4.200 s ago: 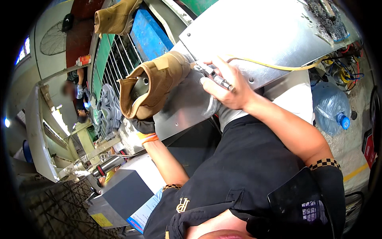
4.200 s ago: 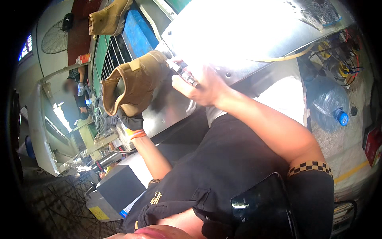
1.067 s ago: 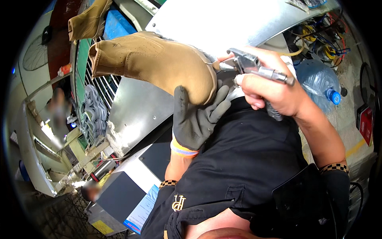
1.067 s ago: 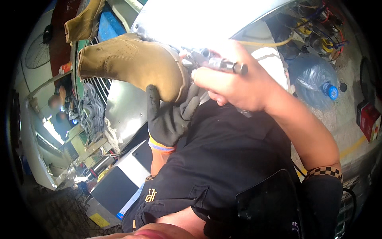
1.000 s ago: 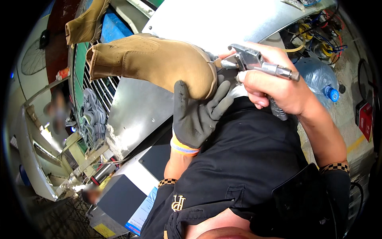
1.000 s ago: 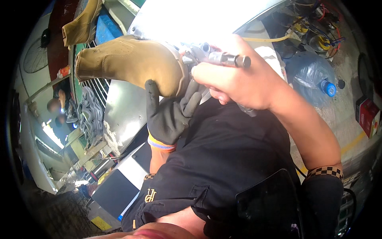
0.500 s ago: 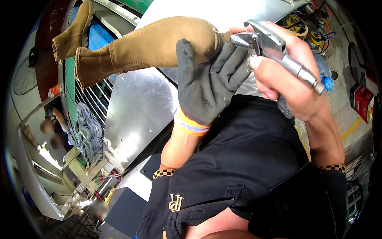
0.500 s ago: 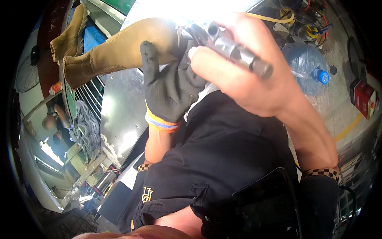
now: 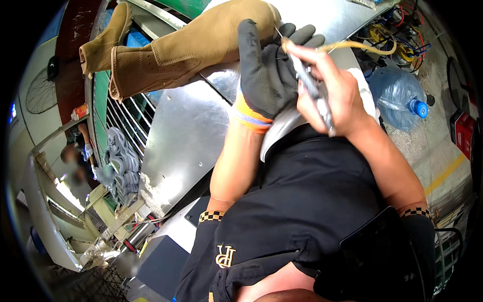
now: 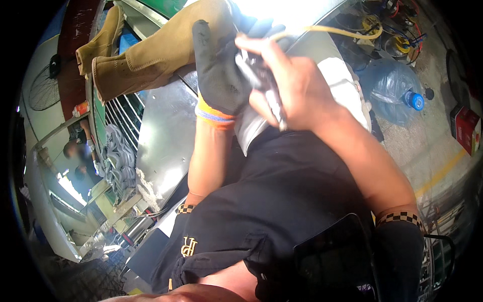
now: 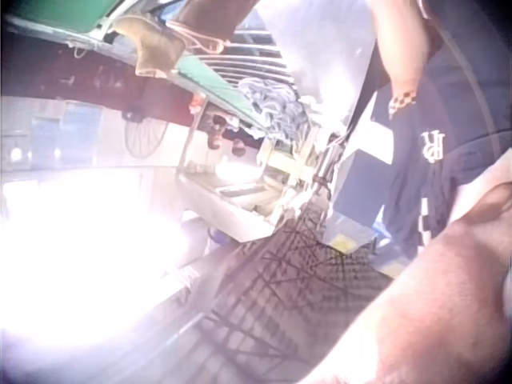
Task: The person cleans boots by hand and with a pressurized air tool, turning them over to work on the sides, soles, and heels before placing them back on a conveyor.
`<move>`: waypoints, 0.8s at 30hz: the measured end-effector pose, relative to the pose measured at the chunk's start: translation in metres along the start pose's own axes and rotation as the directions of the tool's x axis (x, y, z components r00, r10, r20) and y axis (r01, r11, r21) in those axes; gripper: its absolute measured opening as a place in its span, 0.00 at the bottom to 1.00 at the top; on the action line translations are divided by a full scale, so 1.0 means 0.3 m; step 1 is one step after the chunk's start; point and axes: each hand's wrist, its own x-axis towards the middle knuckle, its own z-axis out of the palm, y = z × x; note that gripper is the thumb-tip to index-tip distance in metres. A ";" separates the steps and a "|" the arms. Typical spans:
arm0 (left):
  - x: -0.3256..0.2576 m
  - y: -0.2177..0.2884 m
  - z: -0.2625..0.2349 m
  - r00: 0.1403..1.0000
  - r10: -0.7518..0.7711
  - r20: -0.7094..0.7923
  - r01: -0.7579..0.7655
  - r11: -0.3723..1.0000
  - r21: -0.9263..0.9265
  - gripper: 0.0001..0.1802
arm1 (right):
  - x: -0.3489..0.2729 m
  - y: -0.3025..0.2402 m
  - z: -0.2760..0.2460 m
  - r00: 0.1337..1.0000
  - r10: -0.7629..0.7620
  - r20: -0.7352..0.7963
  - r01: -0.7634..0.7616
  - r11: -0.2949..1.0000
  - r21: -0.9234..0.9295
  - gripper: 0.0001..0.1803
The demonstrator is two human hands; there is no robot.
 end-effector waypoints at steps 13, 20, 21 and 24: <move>-0.295 0.727 -0.212 0.780 0.626 0.023 -0.011 -0.023 1.000 0.44 | 0.452 0.229 0.026 0.999 -0.039 -0.037 0.044 0.989 0.142 0.24; -0.201 0.564 -0.058 0.811 0.541 0.222 -0.164 -0.154 0.974 0.17 | 0.540 0.258 -0.037 0.967 0.095 -0.236 -0.026 0.960 0.277 0.24; -0.200 0.546 -0.094 0.711 0.694 0.111 -0.189 0.036 0.981 0.16 | 0.538 0.270 -0.027 0.967 0.082 -0.243 -0.013 0.962 0.272 0.24; -0.139 0.654 -0.215 0.566 0.820 -0.083 -0.328 0.316 0.890 0.14 | 0.538 0.281 -0.023 0.969 0.062 -0.239 0.002 0.967 0.256 0.25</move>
